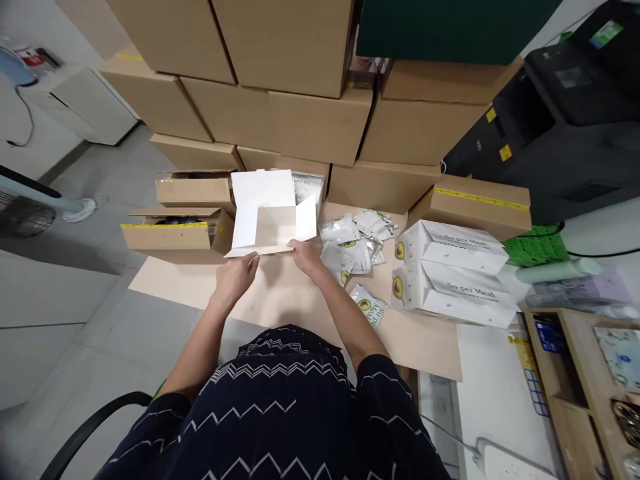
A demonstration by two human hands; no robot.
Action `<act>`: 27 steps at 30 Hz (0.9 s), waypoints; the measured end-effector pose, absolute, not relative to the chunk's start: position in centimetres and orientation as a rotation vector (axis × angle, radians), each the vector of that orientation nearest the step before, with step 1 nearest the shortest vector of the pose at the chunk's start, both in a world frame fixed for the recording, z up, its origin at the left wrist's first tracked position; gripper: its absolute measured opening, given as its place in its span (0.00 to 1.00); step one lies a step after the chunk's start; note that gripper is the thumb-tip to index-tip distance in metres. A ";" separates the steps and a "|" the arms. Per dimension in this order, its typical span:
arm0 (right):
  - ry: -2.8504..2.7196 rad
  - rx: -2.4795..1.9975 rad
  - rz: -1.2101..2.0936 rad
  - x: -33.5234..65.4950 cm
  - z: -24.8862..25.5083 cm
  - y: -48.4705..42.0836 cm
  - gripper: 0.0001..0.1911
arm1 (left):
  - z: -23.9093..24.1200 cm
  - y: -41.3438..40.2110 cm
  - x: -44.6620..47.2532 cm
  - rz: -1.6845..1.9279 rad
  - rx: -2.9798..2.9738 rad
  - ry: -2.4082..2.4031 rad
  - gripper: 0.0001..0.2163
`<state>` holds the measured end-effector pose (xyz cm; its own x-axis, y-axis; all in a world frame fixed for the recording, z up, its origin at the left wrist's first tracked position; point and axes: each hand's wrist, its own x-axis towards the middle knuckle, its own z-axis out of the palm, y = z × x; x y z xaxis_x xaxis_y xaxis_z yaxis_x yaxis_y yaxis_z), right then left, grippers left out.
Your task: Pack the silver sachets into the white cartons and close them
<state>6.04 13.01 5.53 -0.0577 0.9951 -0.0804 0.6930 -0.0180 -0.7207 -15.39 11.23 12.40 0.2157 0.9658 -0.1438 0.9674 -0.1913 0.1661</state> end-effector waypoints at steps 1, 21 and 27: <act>-1.796 -1.716 0.853 6.1 5.5 12.0 0.18 | 12.9 10.4 -15.7 0.047 2.321 1.769 0.19; -1.374 -1.649 1.346 10.0 4.9 -1.0 0.23 | 12.4 4.4 -27.2 -0.302 2.618 1.186 0.21; -1.651 -1.848 1.063 7.6 2.8 -1.1 0.30 | 7.2 4.2 -27.8 -0.191 2.698 1.234 0.29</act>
<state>7.62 -1.15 2.84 -0.0092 0.9680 -0.2507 0.6286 -0.1893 -0.7543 -27.82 4.15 7.16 0.6499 0.7370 -0.1856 0.7586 -0.6439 0.0992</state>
